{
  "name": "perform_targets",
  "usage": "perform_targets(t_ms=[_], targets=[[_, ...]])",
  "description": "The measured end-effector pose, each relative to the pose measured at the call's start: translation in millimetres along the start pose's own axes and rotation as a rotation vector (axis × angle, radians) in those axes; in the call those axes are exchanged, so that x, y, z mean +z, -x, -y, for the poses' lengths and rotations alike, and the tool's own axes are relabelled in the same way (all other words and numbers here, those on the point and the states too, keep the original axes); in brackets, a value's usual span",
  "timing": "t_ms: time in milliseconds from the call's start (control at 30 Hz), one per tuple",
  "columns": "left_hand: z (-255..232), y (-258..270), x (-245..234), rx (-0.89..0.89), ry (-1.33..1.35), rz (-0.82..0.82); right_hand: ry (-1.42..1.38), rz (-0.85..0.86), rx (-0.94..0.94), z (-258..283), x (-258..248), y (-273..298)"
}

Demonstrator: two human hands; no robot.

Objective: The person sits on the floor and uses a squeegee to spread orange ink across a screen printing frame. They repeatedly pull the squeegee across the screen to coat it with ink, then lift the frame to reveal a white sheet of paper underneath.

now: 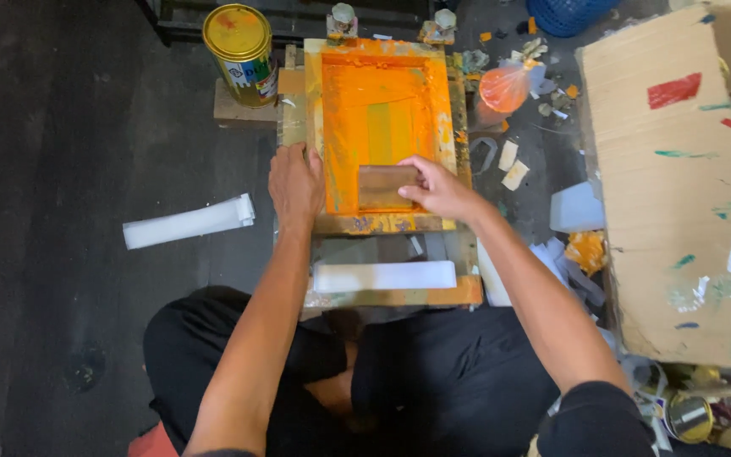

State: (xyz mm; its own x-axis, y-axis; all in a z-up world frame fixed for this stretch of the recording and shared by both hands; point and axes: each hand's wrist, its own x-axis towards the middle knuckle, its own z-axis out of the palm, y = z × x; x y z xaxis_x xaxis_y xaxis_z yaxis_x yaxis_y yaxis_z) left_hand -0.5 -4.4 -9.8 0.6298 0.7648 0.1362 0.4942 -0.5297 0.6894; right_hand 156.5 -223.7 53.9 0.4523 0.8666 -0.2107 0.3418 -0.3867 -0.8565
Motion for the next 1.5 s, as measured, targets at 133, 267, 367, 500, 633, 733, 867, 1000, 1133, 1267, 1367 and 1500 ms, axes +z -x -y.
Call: perform_targets(t_ms=[133, 267, 367, 500, 633, 733, 867, 1000, 1133, 1267, 1367, 1500], targets=[[-2, -7, -1, -0.015, 0.02, -0.016, 0.021, 0.039, -0.007, -15, -22, -52], [-1, -14, 2, -0.028, 0.005, -0.008, -0.063, -0.139, -0.163, -37, -31, -117], [-2, -15, 1, -0.049, 0.001, 0.006, 0.03, -0.256, -0.228, -43, -38, -145], [-8, -11, -4, -0.057, 0.025, 0.009, 0.237, -0.344, -0.396, -44, -26, -121], [-1, -11, -1, -0.017, 0.003, 0.0, 0.25, -0.309, -0.417, -38, -4, -63], [-2, -7, 0, -0.03, -0.027, 0.021, 0.225, -0.252, -0.364, -25, 10, -16], [-4, 0, 0, -0.039, -0.051, -0.004, 0.171, -0.183, -0.238, -20, 18, 18], [-3, 1, 1, -0.018, -0.076, -0.016, 0.14, -0.117, -0.126, -7, 16, 30], [-2, -1, 2, -0.014, -0.091, -0.025, 0.078, -0.096, -0.072, -8, 10, 14], [-1, -4, 4, -0.024, -0.051, -0.027, 0.0, 0.016, -0.012, 0, -7, -19], [-4, -9, 3, -0.017, -0.031, -0.039, -0.002, -0.017, -0.064, -13, -22, -62], [-3, -11, 4, -0.044, -0.005, -0.041, -0.028, -0.15, -0.193, -23, -41, -119]])
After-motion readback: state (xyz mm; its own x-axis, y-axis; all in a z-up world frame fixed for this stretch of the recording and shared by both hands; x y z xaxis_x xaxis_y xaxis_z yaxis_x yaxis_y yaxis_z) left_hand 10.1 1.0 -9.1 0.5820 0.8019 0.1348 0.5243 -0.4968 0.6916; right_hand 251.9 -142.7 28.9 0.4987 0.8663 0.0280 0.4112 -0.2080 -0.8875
